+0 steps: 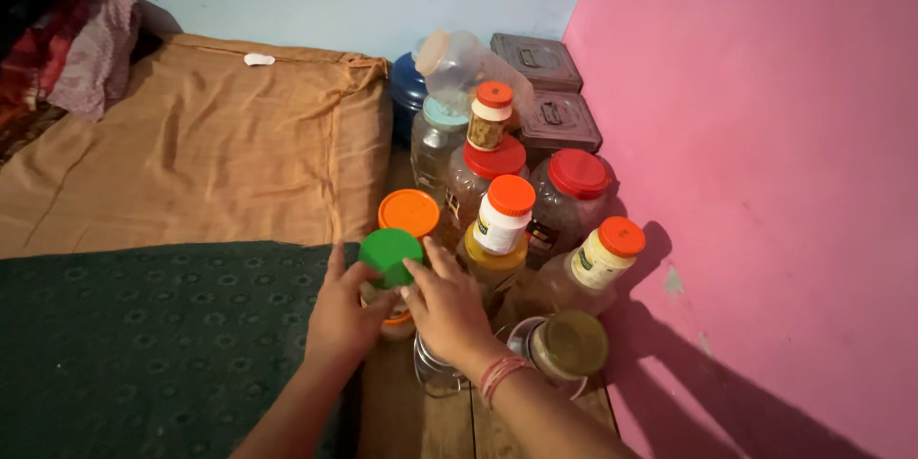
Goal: The person picks up various plastic jars and bottles from a wooden shelf and places them one by one onto a dark green mat on the floor. The person handles containers with different colored lids, including red, green, yellow, and white, moving them from the shelf to the mat in a sequential manner.
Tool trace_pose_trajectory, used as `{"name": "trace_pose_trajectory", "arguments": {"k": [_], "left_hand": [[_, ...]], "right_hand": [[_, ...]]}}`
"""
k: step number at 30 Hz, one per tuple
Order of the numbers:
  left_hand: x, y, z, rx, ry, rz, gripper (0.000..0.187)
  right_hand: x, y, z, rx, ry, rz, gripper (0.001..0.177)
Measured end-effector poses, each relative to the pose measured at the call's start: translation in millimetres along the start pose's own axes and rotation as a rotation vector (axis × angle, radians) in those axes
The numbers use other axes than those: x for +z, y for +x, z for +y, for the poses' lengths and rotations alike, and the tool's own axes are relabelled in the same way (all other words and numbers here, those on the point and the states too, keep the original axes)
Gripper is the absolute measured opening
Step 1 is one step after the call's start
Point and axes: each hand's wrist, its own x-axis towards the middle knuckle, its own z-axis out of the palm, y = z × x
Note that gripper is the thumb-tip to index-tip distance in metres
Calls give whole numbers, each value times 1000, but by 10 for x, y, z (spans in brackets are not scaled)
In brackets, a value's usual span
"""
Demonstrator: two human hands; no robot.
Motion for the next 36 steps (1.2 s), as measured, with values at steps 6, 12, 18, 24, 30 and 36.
{"name": "trace_pose_trajectory", "arguments": {"k": [6,12,18,24,30,36], "left_hand": [[120,75,-146,-108,-65,53,32],[256,111,-389,-197,-228,175,91],[-92,-13,-492,-350,-400,-107,82],[-643,-282,-266,-278,-394,-146,91],[-1530,-779,-35,-107,23,90,94],[-2454,-1454,157,-146,-651,83,96]], "right_hand": [[385,-42,158,126,311,66,29],[590,-82,42,551,689,56,34],[335,-50,-202,599,849,4,59],[196,-61,-614,168,368,126,77],[-140,-92,-1421,-8,376,54,87],[-548,-269,-2611,281,942,-166,91]]}}
